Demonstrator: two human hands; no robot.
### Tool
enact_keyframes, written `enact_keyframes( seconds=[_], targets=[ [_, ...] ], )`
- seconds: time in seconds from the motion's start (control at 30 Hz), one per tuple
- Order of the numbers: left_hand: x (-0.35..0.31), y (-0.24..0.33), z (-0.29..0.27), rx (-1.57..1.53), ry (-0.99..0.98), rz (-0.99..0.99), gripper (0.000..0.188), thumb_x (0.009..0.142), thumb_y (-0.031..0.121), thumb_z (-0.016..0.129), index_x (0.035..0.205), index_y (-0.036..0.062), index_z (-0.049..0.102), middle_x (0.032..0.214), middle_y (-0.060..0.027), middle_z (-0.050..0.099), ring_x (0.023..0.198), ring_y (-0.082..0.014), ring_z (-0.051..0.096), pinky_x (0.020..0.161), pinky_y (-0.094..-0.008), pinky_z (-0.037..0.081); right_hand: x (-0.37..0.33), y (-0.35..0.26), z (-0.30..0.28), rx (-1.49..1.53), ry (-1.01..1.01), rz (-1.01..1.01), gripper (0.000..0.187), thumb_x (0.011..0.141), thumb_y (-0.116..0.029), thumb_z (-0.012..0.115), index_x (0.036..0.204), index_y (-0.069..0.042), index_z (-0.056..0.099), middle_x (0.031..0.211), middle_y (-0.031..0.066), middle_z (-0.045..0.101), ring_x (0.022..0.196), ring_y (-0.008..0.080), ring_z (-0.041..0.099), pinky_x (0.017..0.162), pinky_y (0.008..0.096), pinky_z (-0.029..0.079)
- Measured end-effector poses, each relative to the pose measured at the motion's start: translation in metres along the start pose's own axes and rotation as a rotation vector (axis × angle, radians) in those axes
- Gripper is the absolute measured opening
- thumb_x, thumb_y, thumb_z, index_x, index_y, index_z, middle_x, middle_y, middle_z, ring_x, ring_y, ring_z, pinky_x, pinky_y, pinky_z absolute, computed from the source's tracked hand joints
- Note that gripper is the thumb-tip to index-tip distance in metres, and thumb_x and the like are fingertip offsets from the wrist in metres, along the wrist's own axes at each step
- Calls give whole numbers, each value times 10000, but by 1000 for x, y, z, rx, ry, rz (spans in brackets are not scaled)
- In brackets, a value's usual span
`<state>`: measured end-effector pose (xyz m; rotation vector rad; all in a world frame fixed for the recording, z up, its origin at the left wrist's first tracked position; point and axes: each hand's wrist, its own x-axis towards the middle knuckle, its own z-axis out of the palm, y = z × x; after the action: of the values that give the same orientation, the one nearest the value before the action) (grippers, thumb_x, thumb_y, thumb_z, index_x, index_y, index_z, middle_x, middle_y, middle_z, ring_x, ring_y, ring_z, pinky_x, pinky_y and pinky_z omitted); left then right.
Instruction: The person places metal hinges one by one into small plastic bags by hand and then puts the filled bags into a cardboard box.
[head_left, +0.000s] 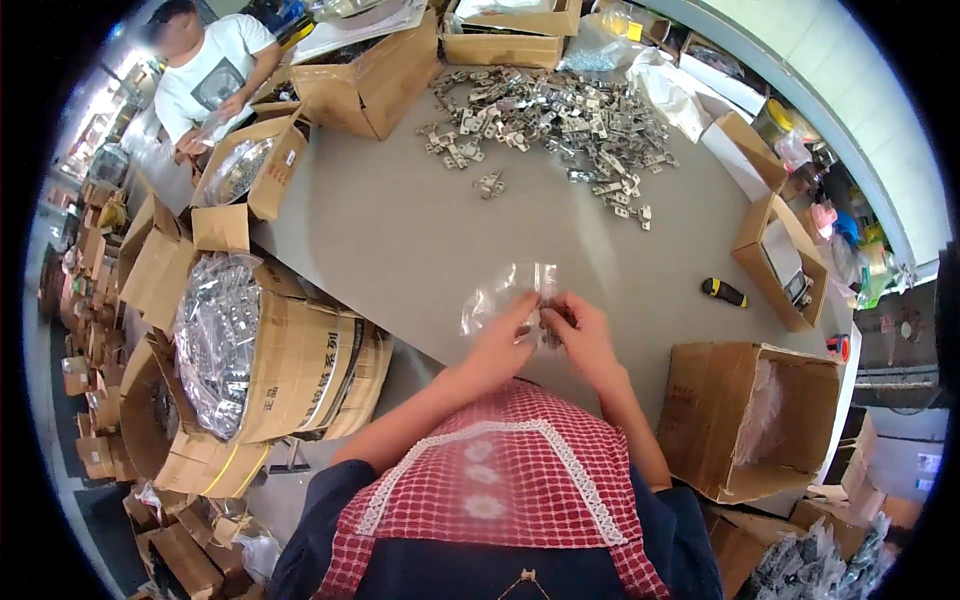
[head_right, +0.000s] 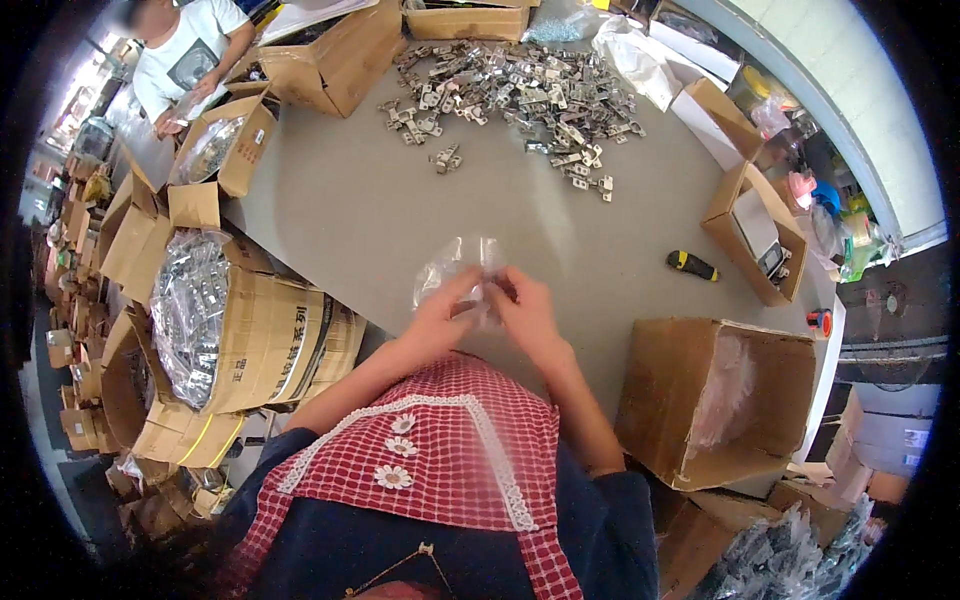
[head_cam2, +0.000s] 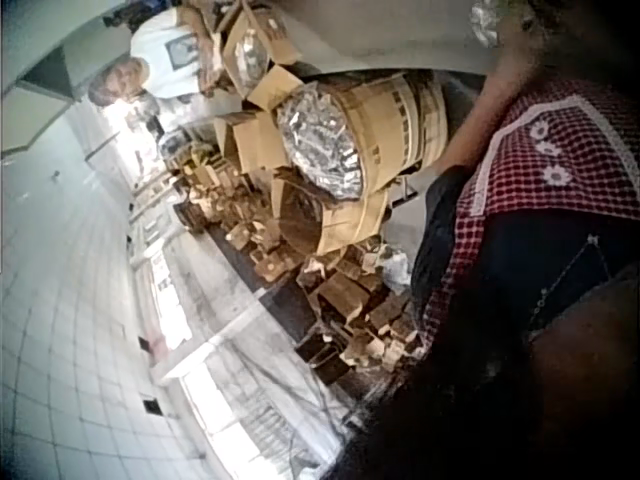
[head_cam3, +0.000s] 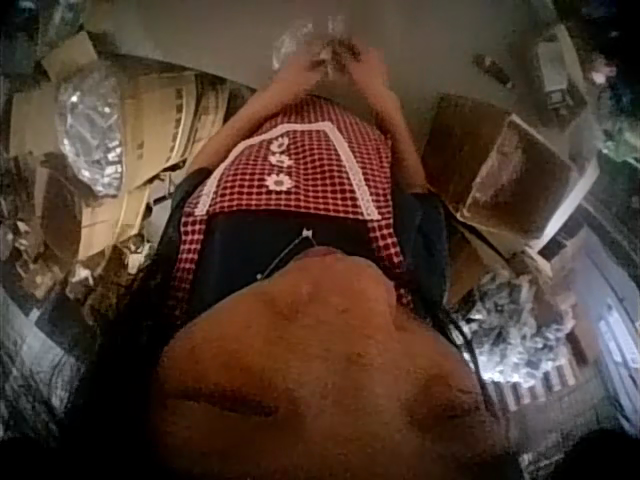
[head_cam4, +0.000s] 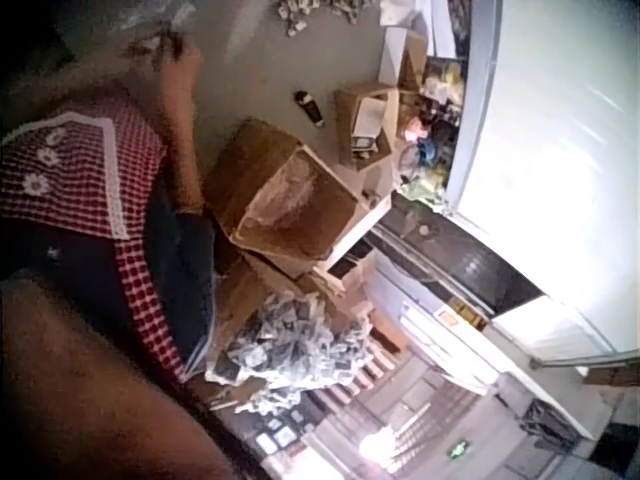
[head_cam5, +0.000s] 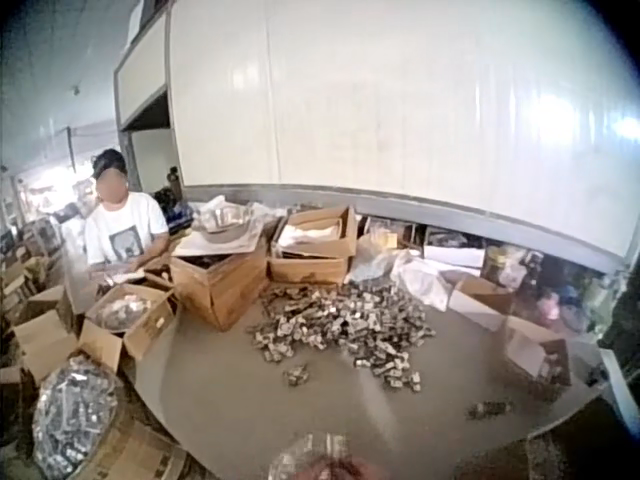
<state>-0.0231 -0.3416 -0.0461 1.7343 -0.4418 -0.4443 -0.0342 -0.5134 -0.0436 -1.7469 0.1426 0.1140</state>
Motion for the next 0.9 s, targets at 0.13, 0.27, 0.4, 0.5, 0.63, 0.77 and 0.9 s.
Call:
enact_keyframes(
  seconds=[0.13, 0.27, 0.4, 0.5, 0.63, 0.77, 0.9],
  targets=[
    [6, 10, -8, -117, 82, -215, 352, 900, 107, 577, 1235, 12, 525, 1122, -107, 616, 1010, -180, 590, 824, -324, 502, -3, 1, -10, 111, -233, 126, 180, 860, -174, 679, 936, -21, 623, 722, 30, 613, 630, 78, 566, 534, 246, 446],
    [7, 10, -14, 49, 133, -252, 197, 909, 185, 615, 1002, 11, 621, 863, -38, 640, 778, -92, 573, 669, -263, 488, -9, -10, -8, 174, -312, 117, 186, 857, -174, 674, 934, -11, 626, 726, 30, 619, 625, 83, 572, 525, 246, 444],
    [4, 21, -17, 86, 132, -271, 179, 906, 201, 620, 949, 30, 647, 799, -21, 638, 746, -95, 571, 652, -277, 491, -10, -27, -13, 235, -375, 212, 112, 853, -119, 656, 885, -28, 599, 749, 10, 619, 612, 75, 557, 525, 231, 427],
    [2, 21, -14, 93, 142, -173, 193, 893, 223, 637, 955, 41, 657, 804, -36, 659, 703, -123, 594, 622, -304, 488, -9, -23, -13, 241, -391, 252, 108, 843, -120, 659, 872, -37, 597, 732, 5, 612, 598, 70, 541, 511, 230, 410],
    [0, 43, -18, 401, 262, -131, 218, 879, 254, 651, 933, 43, 661, 795, -82, 680, 673, -179, 627, 608, -331, 488, -12, -22, -11, 194, -226, 231, 114, 814, -128, 678, 801, -48, 597, 693, -10, 593, 574, 55, 499, 490, 210, 355],
    [-2, 58, -22, 561, 105, -140, 249, 905, 276, 621, 892, 28, 641, 744, -89, 668, 648, -167, 626, 583, -320, 491, -13, -20, -13, 262, -220, 153, 131, 801, -142, 685, 752, -56, 600, 661, -24, 566, 559, 46, 465, 487, 196, 322],
    [-2, 51, -17, 139, -75, -273, 271, 945, 281, 573, 884, 23, 627, 724, -63, 653, 636, -130, 610, 556, -294, 481, -15, -35, -16, 293, -389, 174, 134, 819, -187, 663, 791, -56, 655, 649, -38, 571, 582, 43, 484, 506, 205, 349]
  ],
)
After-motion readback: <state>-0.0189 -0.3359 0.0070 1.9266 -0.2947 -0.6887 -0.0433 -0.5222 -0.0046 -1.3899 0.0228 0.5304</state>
